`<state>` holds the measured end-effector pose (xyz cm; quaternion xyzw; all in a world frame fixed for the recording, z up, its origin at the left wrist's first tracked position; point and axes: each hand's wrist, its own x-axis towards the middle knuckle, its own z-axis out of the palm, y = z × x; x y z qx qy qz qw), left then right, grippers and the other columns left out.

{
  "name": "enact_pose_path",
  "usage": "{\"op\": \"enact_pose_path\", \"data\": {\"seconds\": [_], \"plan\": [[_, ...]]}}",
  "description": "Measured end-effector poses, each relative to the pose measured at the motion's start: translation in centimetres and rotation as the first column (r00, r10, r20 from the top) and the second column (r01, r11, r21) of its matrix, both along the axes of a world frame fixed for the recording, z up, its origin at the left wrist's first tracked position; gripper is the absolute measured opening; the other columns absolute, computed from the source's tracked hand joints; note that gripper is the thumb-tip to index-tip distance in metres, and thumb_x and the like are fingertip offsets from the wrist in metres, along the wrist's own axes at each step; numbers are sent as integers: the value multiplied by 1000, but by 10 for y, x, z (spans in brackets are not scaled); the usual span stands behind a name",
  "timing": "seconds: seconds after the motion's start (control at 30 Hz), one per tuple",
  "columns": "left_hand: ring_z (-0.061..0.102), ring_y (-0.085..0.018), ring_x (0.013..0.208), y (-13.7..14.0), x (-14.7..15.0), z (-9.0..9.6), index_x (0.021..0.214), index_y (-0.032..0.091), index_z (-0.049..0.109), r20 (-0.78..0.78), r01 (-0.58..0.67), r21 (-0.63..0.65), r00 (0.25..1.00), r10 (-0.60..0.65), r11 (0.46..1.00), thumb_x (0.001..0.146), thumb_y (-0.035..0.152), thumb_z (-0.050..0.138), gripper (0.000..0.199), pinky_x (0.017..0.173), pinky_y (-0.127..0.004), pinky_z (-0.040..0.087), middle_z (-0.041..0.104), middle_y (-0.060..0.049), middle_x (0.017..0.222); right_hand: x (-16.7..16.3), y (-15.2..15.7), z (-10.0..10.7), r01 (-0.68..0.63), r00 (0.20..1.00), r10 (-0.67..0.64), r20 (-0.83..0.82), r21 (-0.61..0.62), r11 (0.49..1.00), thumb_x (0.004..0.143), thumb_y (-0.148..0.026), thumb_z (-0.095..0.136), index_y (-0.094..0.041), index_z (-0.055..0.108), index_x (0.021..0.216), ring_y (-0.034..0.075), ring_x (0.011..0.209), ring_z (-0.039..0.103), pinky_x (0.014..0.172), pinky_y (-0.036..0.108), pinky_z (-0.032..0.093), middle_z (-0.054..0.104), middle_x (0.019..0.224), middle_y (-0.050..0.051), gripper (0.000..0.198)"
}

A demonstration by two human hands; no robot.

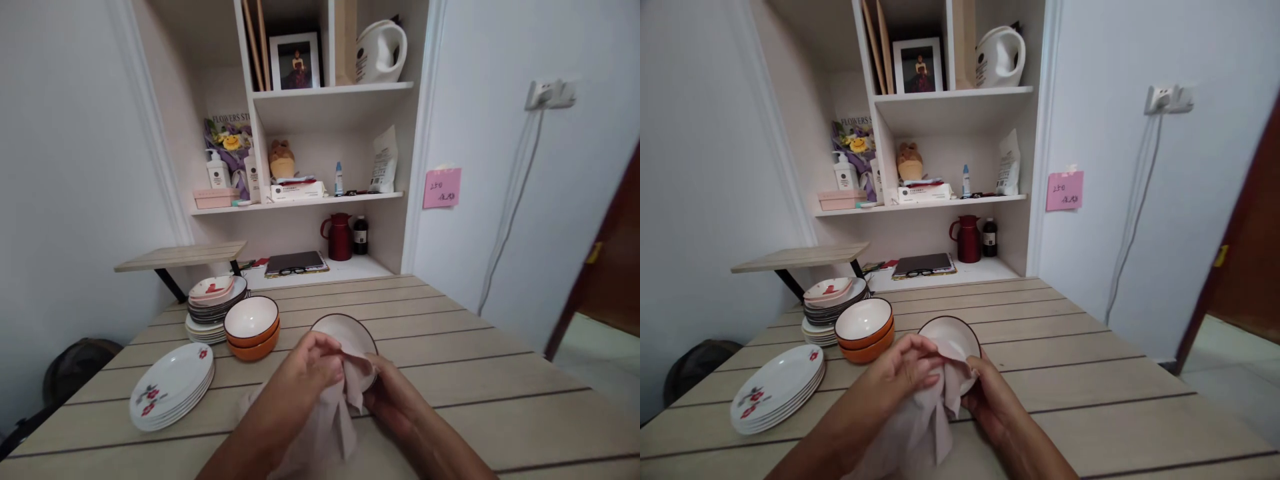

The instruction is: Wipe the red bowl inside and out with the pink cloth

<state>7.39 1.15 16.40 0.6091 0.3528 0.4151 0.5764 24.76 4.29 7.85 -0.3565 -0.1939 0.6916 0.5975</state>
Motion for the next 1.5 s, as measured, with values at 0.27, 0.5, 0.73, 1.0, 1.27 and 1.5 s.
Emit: {"op": "enact_pose_path", "data": {"seconds": [0.27, 0.5, 0.73, 1.0, 1.27, 1.5], "plan": [[53, -32, 142, 13, -19, -34, 132, 26, 65, -452, 72, 806, 717, 531, 588, 97, 22, 62, 36, 116, -55, 46, 58, -11, 152, -3, -3, 3, 31, 999, -31, -15, 16, 999, 62, -15, 77, -19, 69, 86, 17, 59, 63, 51, 27, 49, 75, 70, 0, 26], [45, -37, 148, 28, -5, -63, 142, 17, 58, -584, 593, 771, 515, 627, 231, 82, 46, 88, 73, 120, -57, 41, 51, -19, 157, -2, 1, -6, 35, 999, -35, -4, 16, 999, 67, -23, 84, -19, 69, 104, 19, 66, 67, 58, 30, 54, 79, 85, 3, 40], [78, -28, 94, 52, -3, -112, 114, 13, 72, -498, 555, 809, 466, 731, 196, 101, 11, 54, 22, 97, -42, 58, 80, -12, 101, -9, -3, -5, 73, 994, -78, 78, 72, 995, 66, -30, 86, -26, 59, 129, 20, 68, 69, 58, 28, 51, 80, 88, 1, 68], [78, -29, 91, 36, 35, -127, 109, 15, 73, -509, 205, 856, 490, 708, 474, 88, -5, 45, 40, 85, -42, 61, 80, -11, 102, -22, -9, -2, 40, 990, -62, 130, 165, 985, 63, -26, 90, -26, 62, 120, 24, 91, 73, 83, 33, 55, 81, 94, 1, 63], [76, -26, 107, 39, 47, -137, 133, 15, 66, -456, 274, 890, 548, 701, 364, 95, 0, 43, 47, 96, -40, 59, 78, -12, 120, -14, -3, -7, 178, 983, -179, 47, 13, 984, 57, -35, 92, -26, 66, 93, 28, 90, 75, 78, 35, 58, 80, 81, 0, 45], [73, -24, 116, 66, -5, -136, 120, 18, 73, -429, 426, 885, 591, 683, 187, 105, 13, 51, 28, 116, -43, 46, 79, -8, 119, -15, 0, -8, 127, 990, -131, 41, 100, 987, 66, -34, 90, -26, 63, 127, 25, 84, 74, 69, 32, 55, 83, 99, 3, 67]]}}
